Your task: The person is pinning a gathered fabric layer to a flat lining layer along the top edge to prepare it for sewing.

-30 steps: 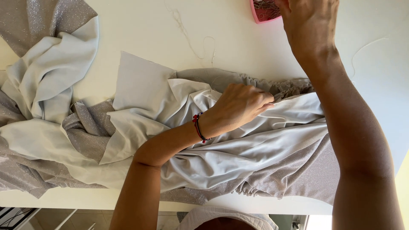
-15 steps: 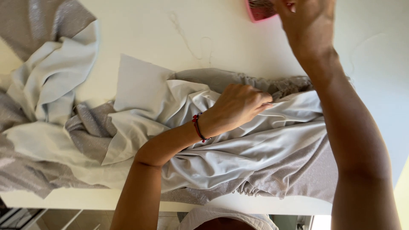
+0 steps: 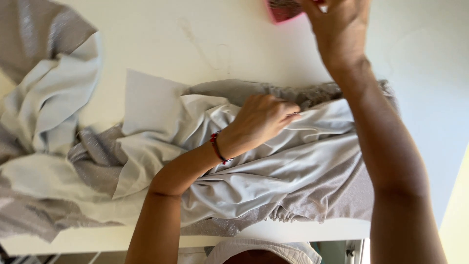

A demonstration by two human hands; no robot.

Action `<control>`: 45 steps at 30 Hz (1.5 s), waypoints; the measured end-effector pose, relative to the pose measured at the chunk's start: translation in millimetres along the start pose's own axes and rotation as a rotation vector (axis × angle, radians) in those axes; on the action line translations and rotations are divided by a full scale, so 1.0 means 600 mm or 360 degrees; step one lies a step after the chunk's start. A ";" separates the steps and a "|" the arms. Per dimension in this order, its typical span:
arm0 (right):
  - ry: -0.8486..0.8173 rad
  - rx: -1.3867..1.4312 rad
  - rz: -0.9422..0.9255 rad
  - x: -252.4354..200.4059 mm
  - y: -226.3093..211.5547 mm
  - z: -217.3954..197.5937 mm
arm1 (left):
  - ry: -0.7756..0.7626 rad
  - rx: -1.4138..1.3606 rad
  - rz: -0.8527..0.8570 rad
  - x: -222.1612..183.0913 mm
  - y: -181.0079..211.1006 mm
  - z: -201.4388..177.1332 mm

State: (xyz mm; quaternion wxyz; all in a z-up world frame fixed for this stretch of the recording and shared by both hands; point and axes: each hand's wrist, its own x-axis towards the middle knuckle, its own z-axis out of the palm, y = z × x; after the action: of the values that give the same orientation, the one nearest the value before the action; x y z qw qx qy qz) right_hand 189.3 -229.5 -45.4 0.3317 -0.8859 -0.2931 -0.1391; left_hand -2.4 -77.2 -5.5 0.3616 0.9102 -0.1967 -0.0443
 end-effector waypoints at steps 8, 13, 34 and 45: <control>-0.0235 0.0603 0.0339 -0.095 -0.214 -0.214 | -0.0016 -0.0004 -0.0096 0.008 0.005 -0.028; -0.0116 0.0896 0.1095 -0.224 -0.234 -0.186 | -0.0013 -0.0285 -0.0222 0.017 0.011 -0.044; 0.0087 0.1006 0.1328 -0.287 -0.212 -0.123 | 0.0045 -0.0774 -0.0252 0.030 0.012 -0.040; 0.0185 0.0840 0.1287 -0.302 -0.220 -0.102 | -0.0083 -0.0790 -0.0292 0.034 0.022 -0.055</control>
State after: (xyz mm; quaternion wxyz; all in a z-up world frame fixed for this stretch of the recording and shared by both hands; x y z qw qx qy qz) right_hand -37.7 -267.6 -13.0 0.5882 -0.8052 0.0685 0.0308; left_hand 19.1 -72.7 28.6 0.5631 0.8062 -0.1059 -0.1473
